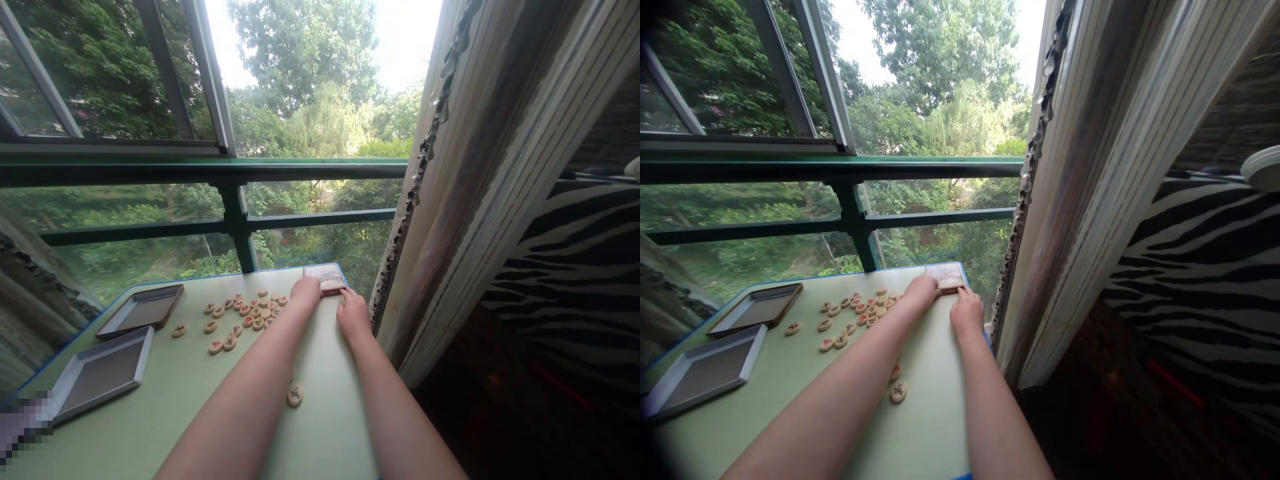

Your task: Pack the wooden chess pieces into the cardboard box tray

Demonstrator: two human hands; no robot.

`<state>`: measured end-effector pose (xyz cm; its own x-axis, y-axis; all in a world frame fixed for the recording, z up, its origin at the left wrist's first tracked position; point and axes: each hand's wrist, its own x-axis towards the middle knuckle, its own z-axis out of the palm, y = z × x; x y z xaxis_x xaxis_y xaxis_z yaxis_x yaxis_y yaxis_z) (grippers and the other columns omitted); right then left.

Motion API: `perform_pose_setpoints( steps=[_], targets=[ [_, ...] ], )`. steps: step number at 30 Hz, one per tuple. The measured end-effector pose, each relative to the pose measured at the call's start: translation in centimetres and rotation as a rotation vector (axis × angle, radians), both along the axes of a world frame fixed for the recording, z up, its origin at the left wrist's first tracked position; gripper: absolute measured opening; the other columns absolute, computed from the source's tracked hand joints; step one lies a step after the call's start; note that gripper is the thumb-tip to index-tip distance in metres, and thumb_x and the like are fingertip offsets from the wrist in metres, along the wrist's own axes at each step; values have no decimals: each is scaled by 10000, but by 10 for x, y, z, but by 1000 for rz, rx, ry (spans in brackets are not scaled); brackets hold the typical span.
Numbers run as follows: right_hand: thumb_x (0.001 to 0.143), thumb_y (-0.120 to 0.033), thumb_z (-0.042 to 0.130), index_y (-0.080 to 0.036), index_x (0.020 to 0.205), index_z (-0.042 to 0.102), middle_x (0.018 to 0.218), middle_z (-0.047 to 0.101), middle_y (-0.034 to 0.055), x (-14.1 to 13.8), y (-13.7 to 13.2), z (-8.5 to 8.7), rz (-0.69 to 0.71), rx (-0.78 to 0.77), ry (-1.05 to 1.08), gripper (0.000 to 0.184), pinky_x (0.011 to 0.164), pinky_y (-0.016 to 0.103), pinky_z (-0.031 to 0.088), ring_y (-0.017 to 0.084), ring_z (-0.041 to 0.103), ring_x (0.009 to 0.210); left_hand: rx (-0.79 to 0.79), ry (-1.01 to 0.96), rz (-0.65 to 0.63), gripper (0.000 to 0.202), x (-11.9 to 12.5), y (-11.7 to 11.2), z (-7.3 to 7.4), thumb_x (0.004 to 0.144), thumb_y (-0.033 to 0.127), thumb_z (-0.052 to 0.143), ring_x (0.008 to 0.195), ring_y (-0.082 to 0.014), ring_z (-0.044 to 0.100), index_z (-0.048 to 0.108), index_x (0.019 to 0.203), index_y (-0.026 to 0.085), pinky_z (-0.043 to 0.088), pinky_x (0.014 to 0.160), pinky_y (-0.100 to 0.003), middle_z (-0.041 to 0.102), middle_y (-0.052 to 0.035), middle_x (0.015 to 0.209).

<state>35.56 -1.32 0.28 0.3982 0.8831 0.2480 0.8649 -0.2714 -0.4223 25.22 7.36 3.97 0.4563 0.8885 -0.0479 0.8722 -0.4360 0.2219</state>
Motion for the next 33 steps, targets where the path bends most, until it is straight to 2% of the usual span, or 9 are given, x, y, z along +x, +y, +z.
perform_pose_setpoints(
  steps=[6,10,13,16,18,22,26,29,33],
  targets=[
    [753,-97,422,-92,1170,589,1271,538,89,1,2,-4,6,28,27,449,995,288,326,223,482,1129,-6,-6,-4,240,5,14,-3,761,296,560,931,-275,617,657,914,138,465,776,-322,654,-170,997],
    [744,-112,438,-107,1126,609,1226,567,95,2,4,-7,9,48,5,419,976,290,342,228,499,1099,10,-43,-31,322,2,13,-7,761,284,559,1010,-285,585,594,1038,125,451,831,-337,613,-172,1092],
    [749,-137,445,-114,1110,609,1196,583,88,3,5,-6,4,21,-22,397,962,281,351,225,509,1077,2,-80,-54,488,1,8,-8,748,344,582,1090,-282,543,509,1166,104,426,894,-328,534,-187,1224],
    [766,-164,439,-122,1131,593,1197,581,87,4,5,-3,14,-11,-47,399,962,279,348,224,503,1088,18,-239,-37,685,-7,-1,-6,788,451,516,1224,-281,431,330,1329,75,377,968,-328,321,-219,1406],
    [779,-168,422,-125,1152,579,1199,579,97,2,3,2,27,-28,-54,407,963,288,344,224,499,1100,24,-413,-22,709,-20,-12,0,797,435,514,1273,-274,370,294,1347,46,334,1015,-330,297,-228,1417],
    [803,-275,435,-135,1182,561,1113,620,143,-13,-9,15,49,-106,-66,423,876,374,397,277,543,1036,-62,-610,-130,661,-71,-51,16,777,417,549,1201,-253,461,366,1319,86,366,1002,-343,455,-179,1330],
    [841,-514,357,-179,1143,587,1147,602,150,-31,-26,20,149,-264,-227,506,866,407,393,287,552,1039,94,-603,-112,545,-143,-104,26,793,414,530,1187,-240,471,453,1262,146,372,1007,-367,515,-128,1278],
    [851,-518,328,-178,1127,594,1147,600,157,-39,-32,23,181,-293,-261,513,873,395,395,279,561,1033,228,-541,-25,438,-197,-133,19,810,365,517,1208,-229,446,512,1200,166,347,1032,-375,525,-108,1268],
    [831,-423,409,-113,1174,564,1184,578,176,-69,-40,32,288,-305,-189,488,875,374,411,290,545,1068,343,-448,122,332,-257,-150,2,823,319,490,1167,-215,477,573,1099,154,352,1029,-356,567,-102,1205]
  ],
)
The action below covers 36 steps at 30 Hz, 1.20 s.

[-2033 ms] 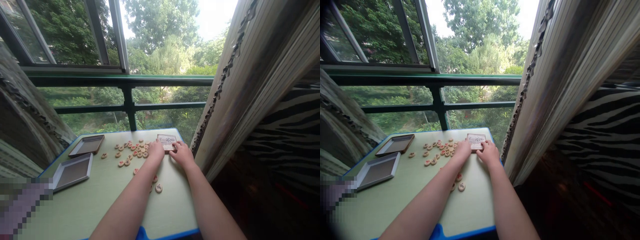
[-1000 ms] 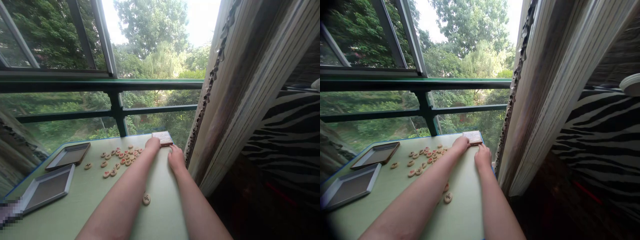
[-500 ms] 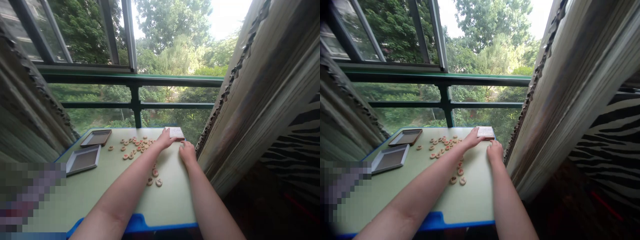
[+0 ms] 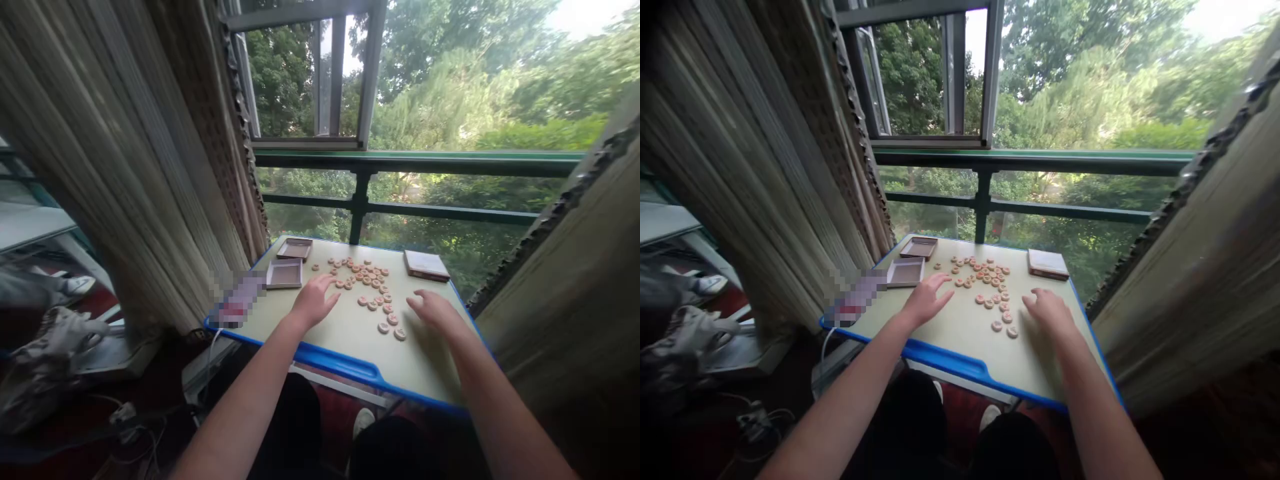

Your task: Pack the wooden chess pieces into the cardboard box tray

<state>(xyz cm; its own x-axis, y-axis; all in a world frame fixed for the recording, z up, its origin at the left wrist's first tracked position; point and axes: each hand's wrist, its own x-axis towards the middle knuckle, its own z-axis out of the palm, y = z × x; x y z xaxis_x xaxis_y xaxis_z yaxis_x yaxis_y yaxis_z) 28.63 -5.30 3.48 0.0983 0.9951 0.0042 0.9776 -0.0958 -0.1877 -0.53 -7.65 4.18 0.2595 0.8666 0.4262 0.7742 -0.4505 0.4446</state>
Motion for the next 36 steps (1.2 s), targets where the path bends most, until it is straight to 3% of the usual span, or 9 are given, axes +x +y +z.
perform_pose_setpoints(
  steps=[5,9,14,17,21,26,31,36],
  targets=[
    [840,-300,422,-170,1051,639,1146,609,101,-84,-23,10,400,113,141,330,914,329,395,231,545,1059,-28,159,195,364,-41,9,-10,809,315,497,1202,-239,425,561,1112,125,349,1015,-351,543,-121,1226],
    [806,-167,451,-187,1019,654,1145,610,80,-142,-23,7,488,154,192,294,910,321,396,212,552,1039,-111,273,328,397,-50,25,-16,798,333,502,1213,-285,396,545,1127,116,349,985,-395,530,-142,1229],
    [815,-106,422,-218,1067,635,1162,596,53,-192,28,3,480,201,171,348,851,278,422,175,558,1006,-194,234,458,298,-53,38,-28,822,250,450,1030,-243,531,550,1084,147,386,897,-364,611,-124,1055],
    [829,-117,409,-206,1129,605,1228,558,68,-215,70,5,477,243,130,369,923,333,380,212,498,1087,-165,186,448,252,-54,39,-30,808,193,442,995,-247,548,560,1028,153,391,864,-363,629,-115,1003],
    [818,-111,420,-221,1219,549,1361,442,81,-234,116,3,491,263,86,435,970,465,317,293,352,1223,-125,77,438,226,-57,38,-29,791,151,432,929,-235,573,561,977,162,398,837,-359,643,-98,953],
    [740,-51,485,-255,1082,648,1300,517,29,-246,155,-5,662,194,71,430,981,373,337,238,423,1183,-93,49,391,187,-58,41,-30,756,151,458,895,-236,577,573,901,174,393,815,-362,647,-82,896],
    [673,-20,525,-186,928,700,1172,611,58,-250,175,-11,763,120,106,351,897,253,409,180,559,1033,-104,58,385,164,-59,46,-32,736,179,485,878,-236,576,580,870,176,374,828,-376,648,-75,862],
    [758,-85,522,-161,884,675,1022,665,73,-243,177,0,731,185,142,212,835,251,431,170,595,944,-102,48,362,172,-59,47,-32,741,161,472,874,-223,586,587,868,175,369,846,-372,658,-71,860]
  ],
)
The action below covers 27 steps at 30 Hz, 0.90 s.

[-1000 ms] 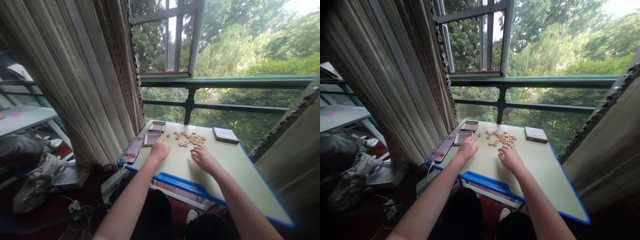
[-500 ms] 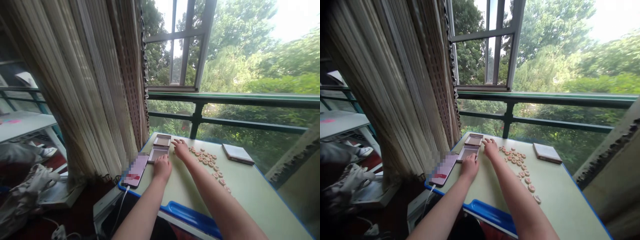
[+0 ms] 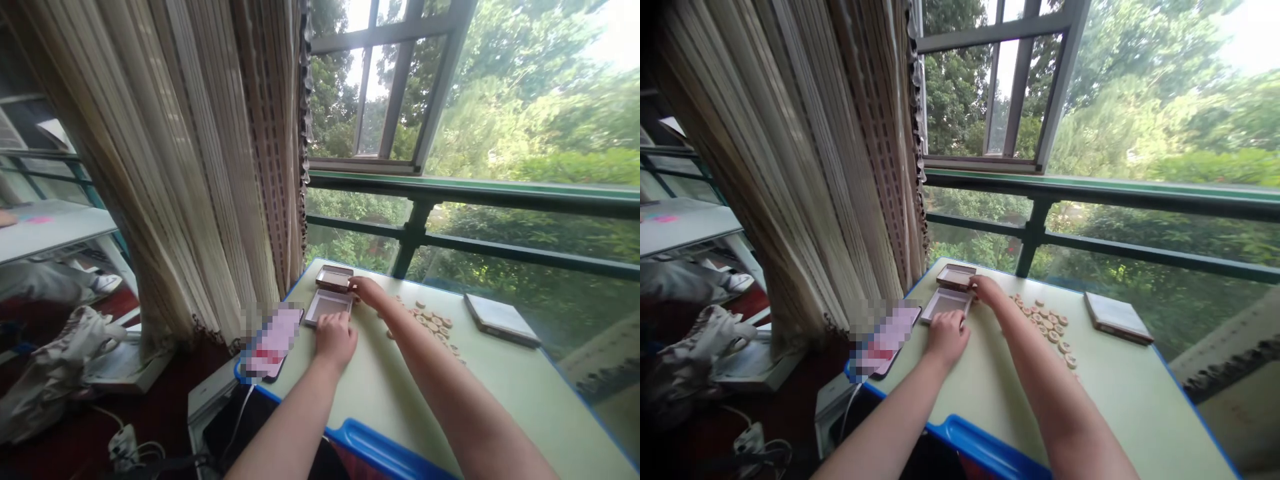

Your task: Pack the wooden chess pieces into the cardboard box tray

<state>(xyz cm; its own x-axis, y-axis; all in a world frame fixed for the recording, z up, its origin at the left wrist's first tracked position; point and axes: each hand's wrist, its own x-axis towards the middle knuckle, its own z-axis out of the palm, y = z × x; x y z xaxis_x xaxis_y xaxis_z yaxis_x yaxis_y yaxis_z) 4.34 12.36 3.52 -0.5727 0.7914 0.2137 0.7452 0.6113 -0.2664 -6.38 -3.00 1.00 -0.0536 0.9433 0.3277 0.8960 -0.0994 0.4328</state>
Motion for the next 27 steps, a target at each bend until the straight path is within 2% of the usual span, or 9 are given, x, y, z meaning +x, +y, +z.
perform_pose_setpoints(
  steps=[5,9,11,12,16,18,21,24,27],
  targets=[
    [787,-110,503,-153,957,618,1042,646,106,26,-28,37,-149,113,74,210,831,305,433,197,589,948,-28,18,-55,201,1,1,-4,770,163,464,910,-218,594,600,918,164,383,888,-376,666,-83,895],
    [789,-107,488,-188,909,613,1184,589,82,61,-88,54,-190,191,148,192,873,304,430,191,566,1033,43,17,-133,315,-1,5,-12,764,159,487,1150,-246,495,579,1065,136,334,1014,-401,622,-125,1105],
    [807,-137,470,-191,874,610,1176,595,82,80,-128,47,-201,219,202,164,832,322,461,204,587,998,115,-37,-147,422,-3,6,-15,735,78,461,1219,-237,441,542,1144,145,322,1045,-406,567,-120,1216],
    [812,-135,458,-192,868,608,1186,590,82,89,-148,39,-196,216,204,170,829,326,467,204,589,999,150,-88,-105,485,-5,6,-16,719,27,427,1220,-221,444,522,1176,158,343,1037,-402,553,-110,1240],
    [839,-139,418,-211,883,617,1227,569,77,114,-223,0,-193,133,118,216,884,345,459,195,568,1057,238,-280,-42,534,-10,4,-19,688,-54,324,1110,-166,547,571,1110,160,419,985,-332,614,-82,1157],
    [834,-117,415,-213,908,622,1261,543,80,120,-250,-16,-174,78,61,240,907,347,451,196,528,1121,236,-313,-128,496,-10,1,-19,683,-43,327,1050,-154,585,619,1029,161,439,964,-312,652,-63,1090],
    [807,-62,402,-204,897,632,1297,511,84,125,-269,-25,-154,39,35,285,930,348,436,192,489,1168,157,-259,-337,356,-7,-5,-19,702,17,376,1007,-153,606,677,790,187,446,955,-304,703,-19,933],
    [748,-4,405,-221,956,635,1274,529,56,133,-270,-18,-108,31,54,379,951,335,409,179,485,1157,98,-182,-378,280,-3,-13,-17,756,140,429,958,-174,620,686,855,188,457,933,-327,702,-26,936],
    [762,-24,399,-201,987,638,1138,595,75,145,-264,-8,-321,97,61,374,949,326,388,185,519,1073,55,-127,-415,268,-2,-19,-13,759,199,462,918,-178,623,673,922,179,473,888,-313,693,-36,961]
  ],
)
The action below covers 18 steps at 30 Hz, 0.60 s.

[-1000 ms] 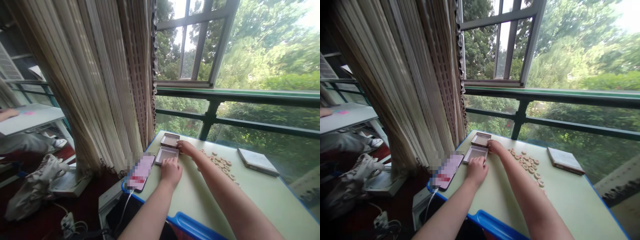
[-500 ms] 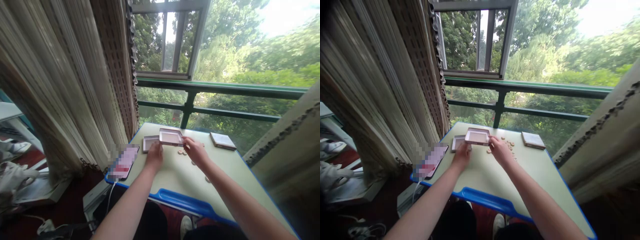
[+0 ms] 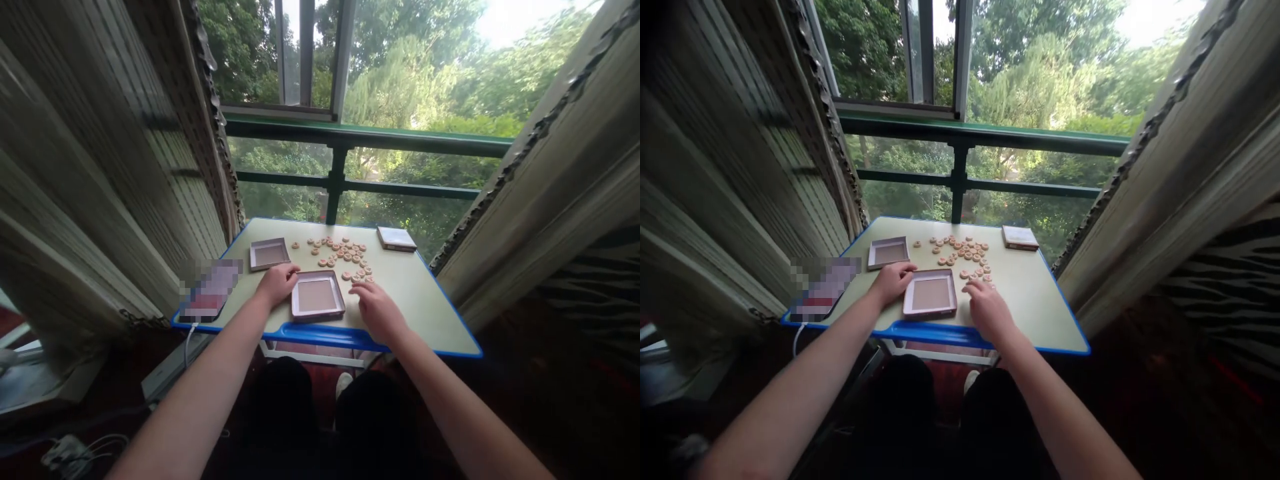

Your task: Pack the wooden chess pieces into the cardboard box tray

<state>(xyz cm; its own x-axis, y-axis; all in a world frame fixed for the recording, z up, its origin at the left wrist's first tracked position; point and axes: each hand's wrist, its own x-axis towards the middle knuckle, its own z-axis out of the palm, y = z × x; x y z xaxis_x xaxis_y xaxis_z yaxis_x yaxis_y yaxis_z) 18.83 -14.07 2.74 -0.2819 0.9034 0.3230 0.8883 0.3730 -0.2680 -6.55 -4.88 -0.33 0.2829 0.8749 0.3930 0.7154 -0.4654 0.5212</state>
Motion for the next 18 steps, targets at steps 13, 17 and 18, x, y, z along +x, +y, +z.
perform_pose_setpoints(
  steps=[13,17,18],
  targets=[
    [833,-291,482,-232,963,647,969,623,61,27,11,2,-214,-112,-162,218,729,259,404,188,560,897,-7,51,-55,290,9,-6,7,696,154,502,843,-158,630,705,895,210,492,827,-269,705,-12,918],
    [765,-192,517,-245,1000,651,954,638,32,23,45,25,-177,-182,-80,275,646,238,410,154,582,779,-3,84,-56,300,15,-6,7,708,142,491,879,-158,626,701,908,220,480,855,-271,702,-7,948],
    [769,-189,510,-236,982,662,949,641,35,20,55,31,-175,-178,-68,267,648,240,413,151,583,763,4,98,-50,293,17,-6,7,713,149,495,880,-162,626,699,911,218,478,858,-275,701,-11,955]
  ],
)
